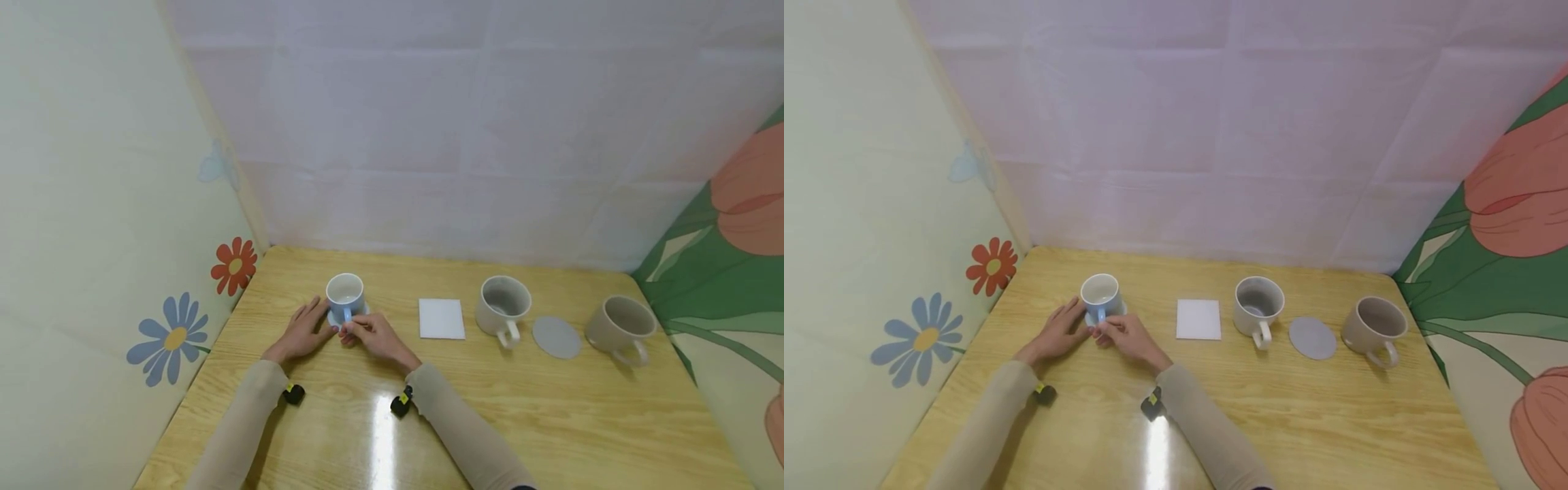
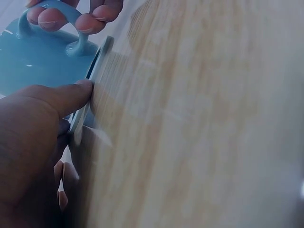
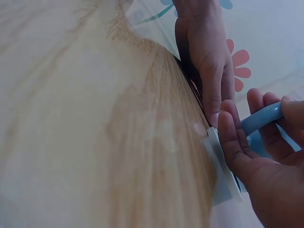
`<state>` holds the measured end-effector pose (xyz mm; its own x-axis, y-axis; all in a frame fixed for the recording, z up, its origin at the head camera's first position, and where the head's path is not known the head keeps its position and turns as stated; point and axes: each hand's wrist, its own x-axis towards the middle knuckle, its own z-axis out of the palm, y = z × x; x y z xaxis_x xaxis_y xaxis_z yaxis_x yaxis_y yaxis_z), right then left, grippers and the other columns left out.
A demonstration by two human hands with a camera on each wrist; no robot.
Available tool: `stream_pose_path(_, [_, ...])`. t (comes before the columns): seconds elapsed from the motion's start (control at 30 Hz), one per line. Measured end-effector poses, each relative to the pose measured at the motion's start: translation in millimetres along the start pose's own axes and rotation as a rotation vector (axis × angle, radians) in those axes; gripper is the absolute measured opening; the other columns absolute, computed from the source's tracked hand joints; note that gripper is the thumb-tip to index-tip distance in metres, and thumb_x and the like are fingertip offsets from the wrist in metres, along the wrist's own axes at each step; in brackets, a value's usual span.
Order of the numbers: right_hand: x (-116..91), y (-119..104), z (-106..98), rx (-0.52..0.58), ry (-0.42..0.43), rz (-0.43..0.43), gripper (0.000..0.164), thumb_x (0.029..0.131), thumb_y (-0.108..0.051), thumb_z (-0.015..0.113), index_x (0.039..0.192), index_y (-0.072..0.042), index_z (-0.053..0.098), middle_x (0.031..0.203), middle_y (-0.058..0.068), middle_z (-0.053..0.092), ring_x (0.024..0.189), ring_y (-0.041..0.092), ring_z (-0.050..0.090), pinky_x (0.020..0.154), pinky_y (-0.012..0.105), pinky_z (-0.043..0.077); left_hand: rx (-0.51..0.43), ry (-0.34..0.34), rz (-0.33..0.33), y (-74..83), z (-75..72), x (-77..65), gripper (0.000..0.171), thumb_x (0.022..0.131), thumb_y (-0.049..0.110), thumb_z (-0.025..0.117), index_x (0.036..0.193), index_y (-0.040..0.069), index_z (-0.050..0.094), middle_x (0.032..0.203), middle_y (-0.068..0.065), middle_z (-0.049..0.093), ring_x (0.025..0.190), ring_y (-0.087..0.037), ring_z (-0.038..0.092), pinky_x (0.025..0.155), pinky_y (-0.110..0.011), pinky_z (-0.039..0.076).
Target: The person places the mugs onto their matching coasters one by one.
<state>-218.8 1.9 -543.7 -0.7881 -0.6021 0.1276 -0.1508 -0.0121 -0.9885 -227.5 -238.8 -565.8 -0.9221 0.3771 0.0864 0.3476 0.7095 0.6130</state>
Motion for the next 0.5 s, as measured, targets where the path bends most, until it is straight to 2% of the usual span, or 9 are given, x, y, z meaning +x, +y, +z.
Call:
stream_pose_path(0.17, [-0.4,0.1,0.0,0.004,-0.005,-0.011,0.028,0.111,-0.005,0.054,0.112,0.019,0.070,0.108,0.039,0.072,0.099,0.054,0.073,0.087,0.047,0.067,0.012,-0.009,-0.006,-6.8,3.8,1.5,0.078,0.106,0.046,0.063,0.168,0.011,0.032,0.171,-0.022,0.035,0.162,-0.051,0.018,0.130,-0.070,0.008])
stream_pose_path(0.5, [1.2,1.7,1.4,0.029,-0.008,0.012,0.029,0.111,-0.005,0.054,0.114,0.020,0.069,0.110,0.040,0.071,0.101,0.055,0.073,0.090,0.052,0.065,0.015,-0.017,-0.040,-11.3,5.7,3.4,0.075,0.106,0.037,0.067,0.168,0.011,0.033,0.173,-0.019,0.034,0.164,-0.047,0.016,0.132,-0.066,0.006])
